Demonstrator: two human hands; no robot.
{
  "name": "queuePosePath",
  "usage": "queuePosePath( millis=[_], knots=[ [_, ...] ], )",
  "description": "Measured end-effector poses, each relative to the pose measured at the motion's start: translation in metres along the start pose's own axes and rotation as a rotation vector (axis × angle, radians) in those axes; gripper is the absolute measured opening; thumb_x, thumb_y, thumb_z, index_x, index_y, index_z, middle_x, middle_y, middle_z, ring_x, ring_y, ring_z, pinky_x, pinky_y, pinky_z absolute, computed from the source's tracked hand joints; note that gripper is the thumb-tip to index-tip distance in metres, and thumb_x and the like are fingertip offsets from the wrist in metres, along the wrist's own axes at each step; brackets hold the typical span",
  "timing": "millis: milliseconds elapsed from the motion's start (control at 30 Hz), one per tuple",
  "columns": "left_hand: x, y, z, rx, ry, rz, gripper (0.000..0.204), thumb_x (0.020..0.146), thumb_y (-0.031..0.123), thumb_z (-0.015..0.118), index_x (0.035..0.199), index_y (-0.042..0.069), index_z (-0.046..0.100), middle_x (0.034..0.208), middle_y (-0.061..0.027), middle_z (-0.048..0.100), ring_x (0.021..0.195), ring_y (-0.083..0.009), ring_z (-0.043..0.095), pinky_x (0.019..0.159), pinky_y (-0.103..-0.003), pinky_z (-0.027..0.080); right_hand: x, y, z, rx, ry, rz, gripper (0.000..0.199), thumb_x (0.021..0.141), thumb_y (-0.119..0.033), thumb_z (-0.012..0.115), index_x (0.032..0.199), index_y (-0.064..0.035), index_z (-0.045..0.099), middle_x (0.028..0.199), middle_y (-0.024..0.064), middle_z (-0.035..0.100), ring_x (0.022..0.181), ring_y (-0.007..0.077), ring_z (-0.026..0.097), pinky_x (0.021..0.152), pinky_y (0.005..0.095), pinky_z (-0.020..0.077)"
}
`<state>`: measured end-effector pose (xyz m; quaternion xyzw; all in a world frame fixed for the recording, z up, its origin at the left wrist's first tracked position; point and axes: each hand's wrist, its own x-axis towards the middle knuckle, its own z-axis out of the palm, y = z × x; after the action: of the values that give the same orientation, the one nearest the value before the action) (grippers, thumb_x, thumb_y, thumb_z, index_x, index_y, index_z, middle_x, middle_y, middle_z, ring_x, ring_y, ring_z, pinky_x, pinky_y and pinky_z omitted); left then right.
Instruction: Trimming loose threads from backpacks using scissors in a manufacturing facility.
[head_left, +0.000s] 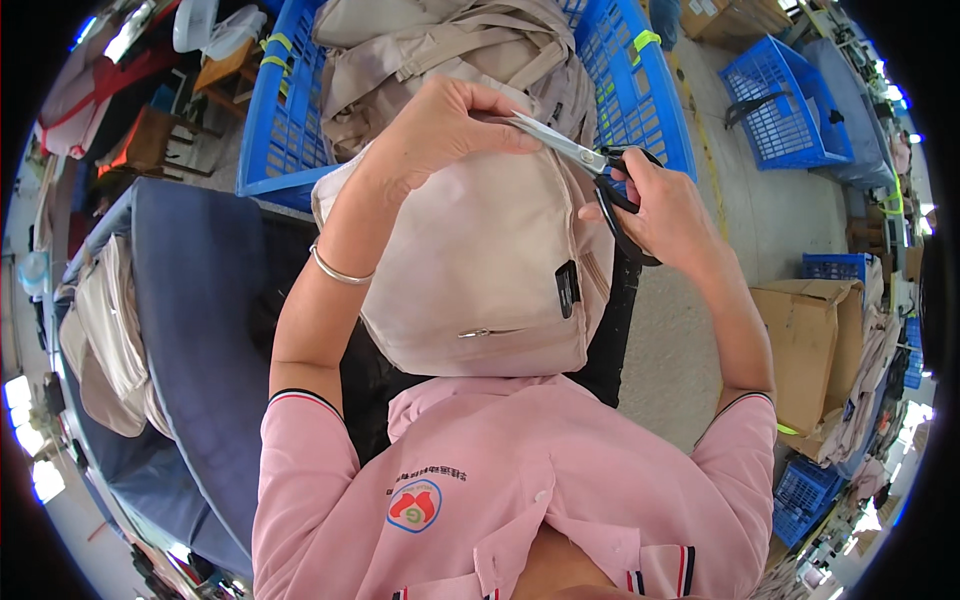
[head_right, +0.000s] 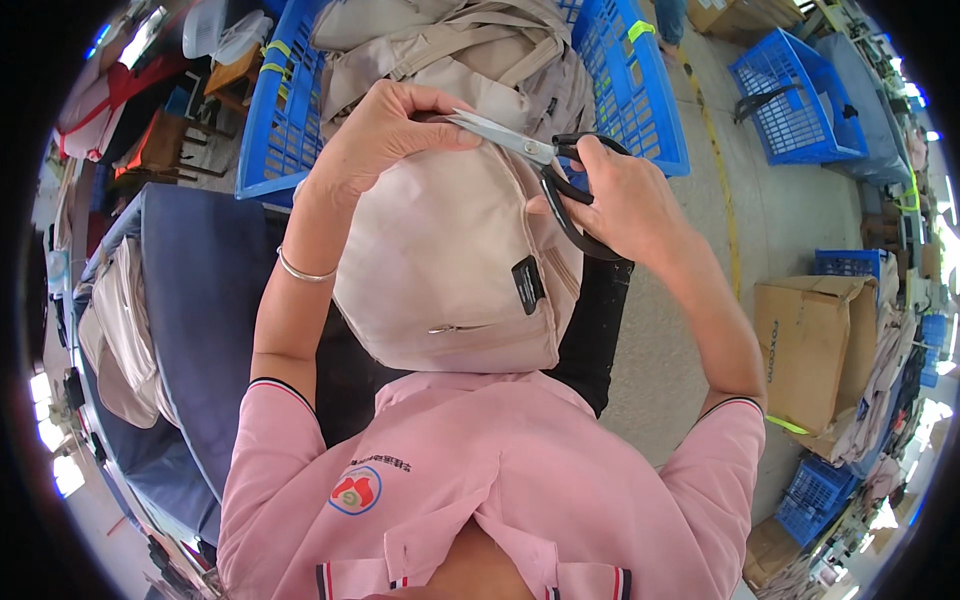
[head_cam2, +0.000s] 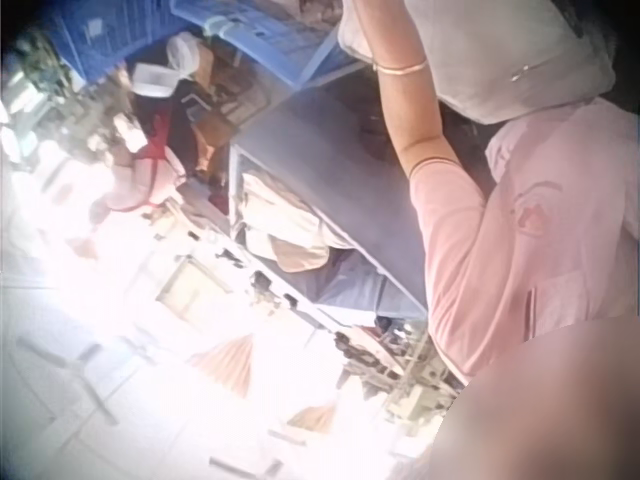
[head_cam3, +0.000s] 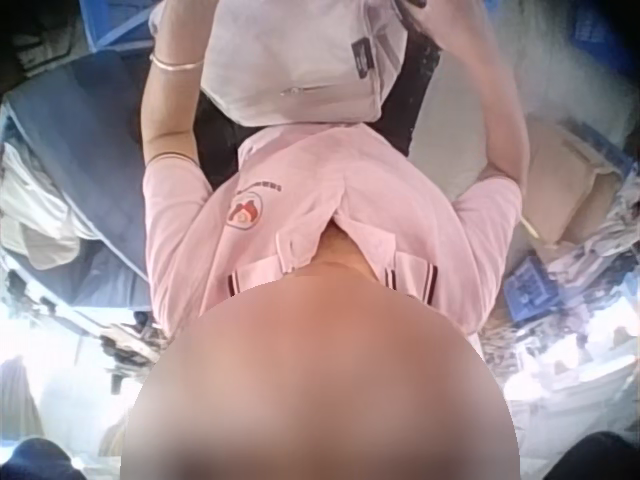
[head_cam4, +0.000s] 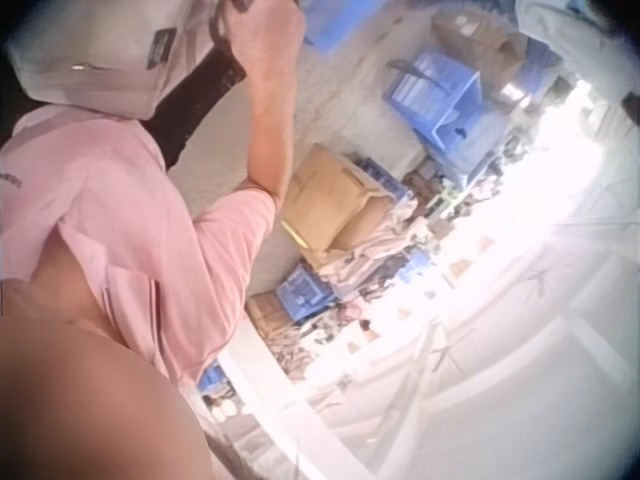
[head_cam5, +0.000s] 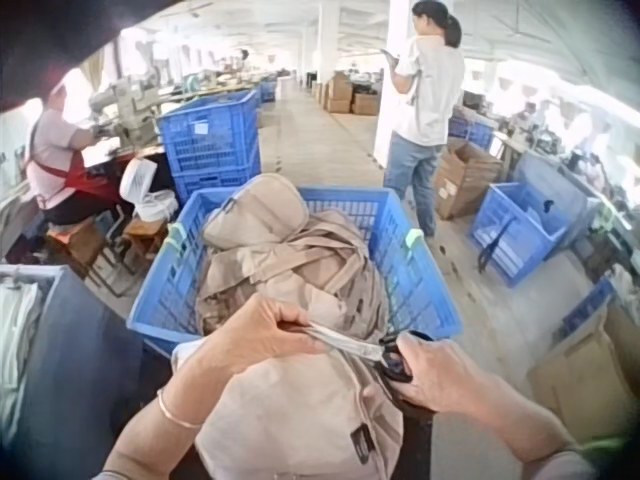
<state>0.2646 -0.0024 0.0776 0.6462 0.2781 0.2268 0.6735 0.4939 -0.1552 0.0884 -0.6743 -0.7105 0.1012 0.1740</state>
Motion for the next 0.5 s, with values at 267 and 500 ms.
queuePosePath(
  millis=[267, 500],
  knots=[
    [-0.005, 0.001, 0.006, 0.001, -0.006, 0.059, 0.024, 0.074, 0.005, 0.084, 0.096, -0.001, 0.076, 0.084, -0.0034, 0.072, 0.075, -0.0066, 0.064, 0.069, -0.020, 0.050, 0.006, 0.010, -0.022, -0.179, -0.069, -0.089, 0.067, 0.076, -0.062, 0.075, 0.089, -0.0009, 0.050, 0.073, 0.0182, 0.065, 0.066, 0.0410, 0.065, 0.058, 0.0457, 0.0509],
    [-0.003, 0.000, 0.013, 0.029, 0.024, 0.090, 0.019, 0.075, 0.003, 0.081, 0.093, -0.002, 0.075, 0.080, -0.0017, 0.070, 0.072, -0.0061, 0.062, 0.066, -0.020, 0.049, 0.023, 0.009, -0.045, -0.263, -0.100, -0.210, 0.069, 0.075, -0.064, 0.073, 0.090, -0.0008, 0.051, 0.071, 0.0172, 0.064, 0.066, 0.0405, 0.064, 0.058, 0.0448, 0.0508]
  ],
)
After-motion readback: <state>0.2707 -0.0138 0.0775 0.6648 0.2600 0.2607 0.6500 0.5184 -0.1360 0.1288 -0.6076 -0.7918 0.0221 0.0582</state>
